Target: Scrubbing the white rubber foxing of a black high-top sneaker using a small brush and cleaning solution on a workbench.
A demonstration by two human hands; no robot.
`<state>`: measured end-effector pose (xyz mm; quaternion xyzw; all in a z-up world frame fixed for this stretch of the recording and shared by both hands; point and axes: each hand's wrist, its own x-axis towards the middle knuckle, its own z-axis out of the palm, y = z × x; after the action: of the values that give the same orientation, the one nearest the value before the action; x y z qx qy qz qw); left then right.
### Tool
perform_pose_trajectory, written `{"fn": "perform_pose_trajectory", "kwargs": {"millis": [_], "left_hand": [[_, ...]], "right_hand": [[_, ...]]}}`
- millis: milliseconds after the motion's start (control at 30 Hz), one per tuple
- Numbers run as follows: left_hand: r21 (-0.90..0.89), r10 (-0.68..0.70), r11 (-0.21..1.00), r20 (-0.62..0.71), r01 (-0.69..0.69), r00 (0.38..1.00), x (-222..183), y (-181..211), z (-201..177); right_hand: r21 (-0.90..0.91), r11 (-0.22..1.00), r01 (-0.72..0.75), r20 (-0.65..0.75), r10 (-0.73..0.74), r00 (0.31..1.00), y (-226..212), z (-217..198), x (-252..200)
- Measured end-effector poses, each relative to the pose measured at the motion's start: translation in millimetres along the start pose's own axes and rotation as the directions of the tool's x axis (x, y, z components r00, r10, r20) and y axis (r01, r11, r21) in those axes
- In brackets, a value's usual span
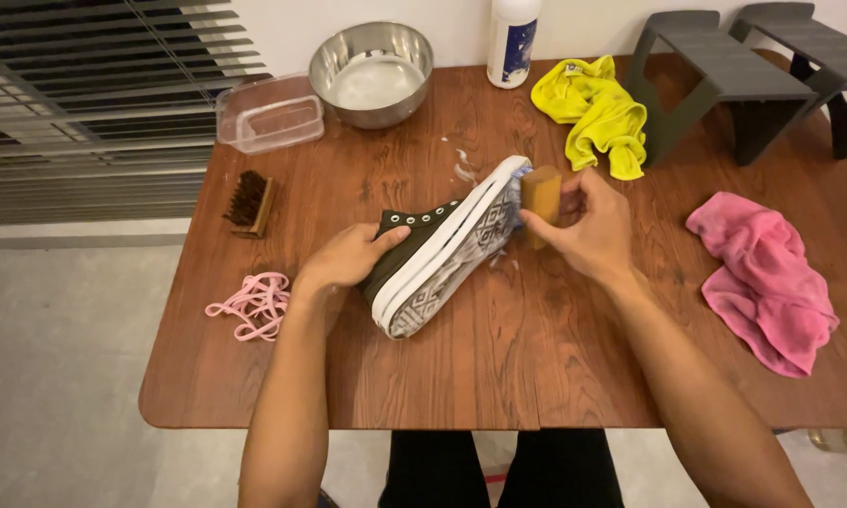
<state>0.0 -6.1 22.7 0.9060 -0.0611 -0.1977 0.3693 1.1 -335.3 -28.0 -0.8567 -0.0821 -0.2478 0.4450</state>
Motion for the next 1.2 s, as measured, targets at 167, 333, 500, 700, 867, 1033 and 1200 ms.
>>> {"fn": "perform_pose_trajectory", "kwargs": {"millis": [167, 333, 500, 700, 867, 1033, 1200], "left_hand": [[0.012, -0.009, 1.0, 0.0, 0.009, 1.0, -1.9, 0.5, -0.3], [0.016, -0.019, 1.0, 0.009, 0.019, 1.0, -7.1, 5.1, -3.3], [0.032, -0.016, 0.999, 0.015, 0.015, 1.0, -0.6, 0.2, -1.8], [0.007, 0.032, 0.999, 0.032, -0.032, 0.999, 4.5, -4.4, -3.2], [-0.01, 0.028, 1.0, 0.023, -0.027, 0.999, 4.8, -9.1, -0.5], [0.003, 0.031, 0.999, 0.028, -0.032, 0.999, 4.1, -7.0, -1.9], [0.009, 0.018, 1.0, 0.014, -0.018, 1.0, 8.4, -12.0, -3.4]], "right_hand": [[0.027, 1.0, -0.012, -0.07, 0.014, 0.997, 14.9, -6.0, 5.8], [0.088, 0.995, -0.043, -0.044, 0.047, 0.998, 4.9, -12.1, 9.5], [0.096, 0.992, -0.078, 0.042, 0.074, 0.996, 2.5, -2.8, 0.5], [0.143, 0.984, -0.108, 0.162, 0.084, 0.983, -4.2, -14.6, 5.3], [0.111, 0.987, -0.12, 0.194, 0.097, 0.976, 15.8, -13.5, 9.7], [-0.053, 0.995, -0.087, 0.052, 0.09, 0.995, 18.1, -5.2, 7.4], [0.028, 0.989, -0.144, 0.11, 0.14, 0.984, 19.2, -2.9, 6.7]]}}
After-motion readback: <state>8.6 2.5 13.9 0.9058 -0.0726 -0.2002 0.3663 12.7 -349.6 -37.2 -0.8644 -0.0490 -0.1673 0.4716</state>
